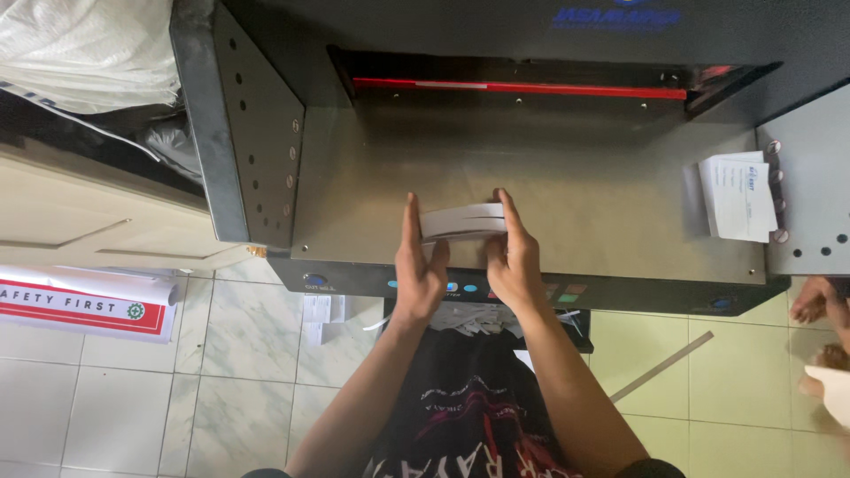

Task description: The person picks up stacks of paper from the floor and places them into a paper cutting machine. They align the paper, operate the machine to cut the sheets, and then remove the cut pieces. The person repeats this process with multiple stacks of paper.

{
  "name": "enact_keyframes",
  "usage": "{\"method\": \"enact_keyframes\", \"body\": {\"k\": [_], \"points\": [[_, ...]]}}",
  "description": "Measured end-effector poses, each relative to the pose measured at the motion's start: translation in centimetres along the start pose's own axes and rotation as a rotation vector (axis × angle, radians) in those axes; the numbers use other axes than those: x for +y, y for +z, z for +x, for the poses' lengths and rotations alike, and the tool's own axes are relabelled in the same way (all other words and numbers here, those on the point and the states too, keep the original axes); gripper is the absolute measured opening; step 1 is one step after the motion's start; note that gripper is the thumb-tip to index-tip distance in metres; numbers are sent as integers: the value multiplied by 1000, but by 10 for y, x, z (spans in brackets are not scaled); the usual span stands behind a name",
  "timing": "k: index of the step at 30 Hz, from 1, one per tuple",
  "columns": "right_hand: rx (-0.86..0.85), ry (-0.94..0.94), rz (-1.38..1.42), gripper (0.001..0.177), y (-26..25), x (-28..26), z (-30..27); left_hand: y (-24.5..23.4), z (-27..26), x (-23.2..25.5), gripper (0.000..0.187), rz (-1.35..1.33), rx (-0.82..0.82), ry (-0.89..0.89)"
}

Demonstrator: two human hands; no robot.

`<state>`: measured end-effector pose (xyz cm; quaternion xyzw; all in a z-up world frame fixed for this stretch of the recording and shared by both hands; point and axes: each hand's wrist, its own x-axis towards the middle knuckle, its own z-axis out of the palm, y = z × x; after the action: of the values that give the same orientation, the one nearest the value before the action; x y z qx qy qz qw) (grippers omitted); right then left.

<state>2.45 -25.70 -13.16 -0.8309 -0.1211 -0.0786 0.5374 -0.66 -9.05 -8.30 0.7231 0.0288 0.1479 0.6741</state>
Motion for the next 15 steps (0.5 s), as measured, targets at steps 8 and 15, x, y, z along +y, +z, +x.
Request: {"method": "enact_keyframes", "body": {"k": [8,15], "points": [[23,-32,-41,65,1,-2,2,6,-4,-30,71,227,37,-39],[63,-97,-84,55,-5,6,11,-14,10,-43,57,380,94,71]]}}
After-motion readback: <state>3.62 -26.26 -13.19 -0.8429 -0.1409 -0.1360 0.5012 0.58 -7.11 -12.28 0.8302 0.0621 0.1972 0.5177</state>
